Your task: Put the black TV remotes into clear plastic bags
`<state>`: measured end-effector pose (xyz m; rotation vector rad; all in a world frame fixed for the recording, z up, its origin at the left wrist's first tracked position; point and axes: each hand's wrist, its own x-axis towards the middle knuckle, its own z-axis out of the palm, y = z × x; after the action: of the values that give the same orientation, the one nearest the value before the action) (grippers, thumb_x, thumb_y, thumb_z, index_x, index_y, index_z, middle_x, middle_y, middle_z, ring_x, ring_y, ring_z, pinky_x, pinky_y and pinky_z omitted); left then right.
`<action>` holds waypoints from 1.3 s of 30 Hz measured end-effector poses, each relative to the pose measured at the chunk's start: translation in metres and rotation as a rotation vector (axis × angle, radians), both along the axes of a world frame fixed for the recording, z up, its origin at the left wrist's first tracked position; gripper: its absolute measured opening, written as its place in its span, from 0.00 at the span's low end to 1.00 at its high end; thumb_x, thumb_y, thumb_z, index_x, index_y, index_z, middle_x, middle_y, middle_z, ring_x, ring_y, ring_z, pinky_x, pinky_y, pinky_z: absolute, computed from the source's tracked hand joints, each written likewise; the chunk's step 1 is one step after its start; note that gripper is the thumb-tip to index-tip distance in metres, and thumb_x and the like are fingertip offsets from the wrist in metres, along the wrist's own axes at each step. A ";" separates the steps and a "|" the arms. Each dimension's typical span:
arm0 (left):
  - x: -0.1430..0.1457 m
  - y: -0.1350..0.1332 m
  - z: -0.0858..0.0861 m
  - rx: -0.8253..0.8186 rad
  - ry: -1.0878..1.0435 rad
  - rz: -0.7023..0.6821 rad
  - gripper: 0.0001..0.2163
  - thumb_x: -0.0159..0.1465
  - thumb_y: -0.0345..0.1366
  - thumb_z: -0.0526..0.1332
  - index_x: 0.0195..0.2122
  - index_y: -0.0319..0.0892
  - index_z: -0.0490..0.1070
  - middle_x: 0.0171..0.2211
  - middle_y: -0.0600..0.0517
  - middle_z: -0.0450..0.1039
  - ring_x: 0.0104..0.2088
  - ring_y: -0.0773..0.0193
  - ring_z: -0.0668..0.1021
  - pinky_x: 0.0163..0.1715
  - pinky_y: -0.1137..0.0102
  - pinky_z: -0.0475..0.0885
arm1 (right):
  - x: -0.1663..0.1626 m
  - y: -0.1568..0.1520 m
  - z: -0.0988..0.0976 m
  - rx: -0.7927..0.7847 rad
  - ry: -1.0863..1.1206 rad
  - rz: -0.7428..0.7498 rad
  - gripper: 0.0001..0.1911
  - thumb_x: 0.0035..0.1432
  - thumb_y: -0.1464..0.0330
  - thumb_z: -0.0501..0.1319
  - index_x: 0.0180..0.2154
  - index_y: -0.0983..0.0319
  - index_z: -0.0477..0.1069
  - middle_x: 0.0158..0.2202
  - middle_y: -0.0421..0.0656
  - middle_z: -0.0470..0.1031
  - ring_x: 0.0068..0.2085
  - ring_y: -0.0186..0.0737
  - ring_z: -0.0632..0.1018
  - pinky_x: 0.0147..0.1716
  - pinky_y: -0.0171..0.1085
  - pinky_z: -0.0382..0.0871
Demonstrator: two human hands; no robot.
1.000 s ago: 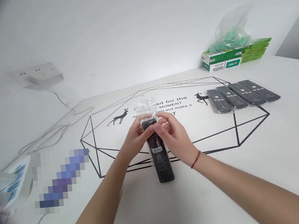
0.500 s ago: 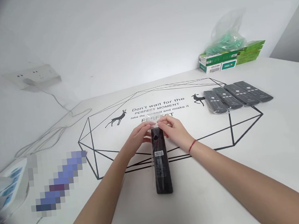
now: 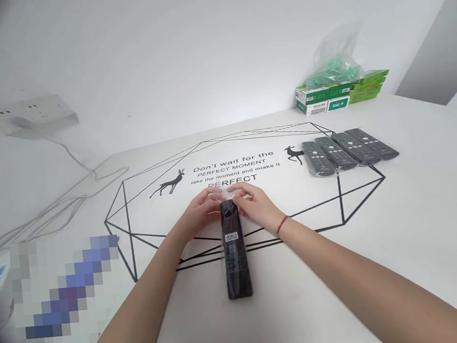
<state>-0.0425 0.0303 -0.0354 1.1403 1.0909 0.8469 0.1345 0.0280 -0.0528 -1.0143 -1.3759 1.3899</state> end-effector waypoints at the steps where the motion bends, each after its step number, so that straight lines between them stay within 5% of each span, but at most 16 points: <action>1: -0.001 0.000 -0.001 0.007 -0.011 -0.001 0.12 0.52 0.34 0.65 0.37 0.44 0.68 0.34 0.55 0.73 0.35 0.64 0.76 0.42 0.62 0.69 | -0.001 0.000 -0.001 -0.006 0.010 0.001 0.10 0.49 0.65 0.60 0.36 0.59 0.71 0.24 0.34 0.66 0.21 0.31 0.67 0.24 0.34 0.61; 11: -0.003 0.002 -0.008 0.058 -0.084 -0.030 0.06 0.52 0.35 0.65 0.25 0.40 0.69 0.39 0.50 0.73 0.38 0.63 0.74 0.46 0.60 0.67 | 0.001 0.001 -0.002 -0.039 0.033 0.002 0.10 0.45 0.69 0.55 0.25 0.60 0.75 0.28 0.39 0.72 0.24 0.32 0.67 0.26 0.35 0.63; 16: -0.003 0.003 -0.007 0.042 -0.049 -0.049 0.06 0.54 0.34 0.60 0.22 0.39 0.71 0.43 0.48 0.71 0.41 0.60 0.73 0.43 0.63 0.68 | 0.002 -0.003 0.004 -0.069 0.022 0.018 0.14 0.53 0.61 0.56 0.26 0.63 0.75 0.29 0.42 0.71 0.28 0.36 0.71 0.28 0.36 0.67; 20: -0.001 0.000 -0.007 0.057 0.012 -0.059 0.11 0.57 0.41 0.61 0.23 0.40 0.67 0.41 0.49 0.72 0.39 0.63 0.73 0.42 0.65 0.67 | 0.001 -0.003 0.003 -0.032 -0.039 -0.007 0.13 0.49 0.58 0.63 0.25 0.62 0.72 0.30 0.42 0.72 0.29 0.37 0.71 0.29 0.37 0.66; 26: 0.001 -0.005 -0.006 0.131 0.029 -0.085 0.14 0.53 0.39 0.67 0.26 0.40 0.61 0.50 0.47 0.69 0.45 0.61 0.74 0.49 0.61 0.64 | 0.002 -0.004 0.001 0.014 -0.087 0.015 0.08 0.47 0.64 0.63 0.31 0.60 0.70 0.27 0.39 0.71 0.28 0.37 0.70 0.27 0.36 0.63; 31: 0.001 -0.007 -0.004 0.135 -0.005 -0.131 0.12 0.53 0.36 0.67 0.29 0.42 0.62 0.45 0.50 0.72 0.45 0.61 0.75 0.49 0.60 0.64 | 0.001 -0.005 0.002 0.028 -0.084 0.022 0.08 0.50 0.65 0.61 0.33 0.60 0.68 0.33 0.40 0.71 0.30 0.36 0.71 0.28 0.36 0.63; 39: -0.002 -0.004 -0.003 0.177 0.017 -0.025 0.12 0.54 0.35 0.67 0.32 0.42 0.62 0.52 0.50 0.64 0.44 0.64 0.74 0.47 0.64 0.65 | 0.001 -0.009 0.004 -0.100 -0.121 0.127 0.30 0.51 0.65 0.65 0.54 0.59 0.56 0.39 0.43 0.71 0.37 0.38 0.74 0.35 0.38 0.69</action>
<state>-0.0442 0.0258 -0.0380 1.3076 1.0293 0.9296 0.1355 0.0194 -0.0489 -1.1081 -1.4938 1.5250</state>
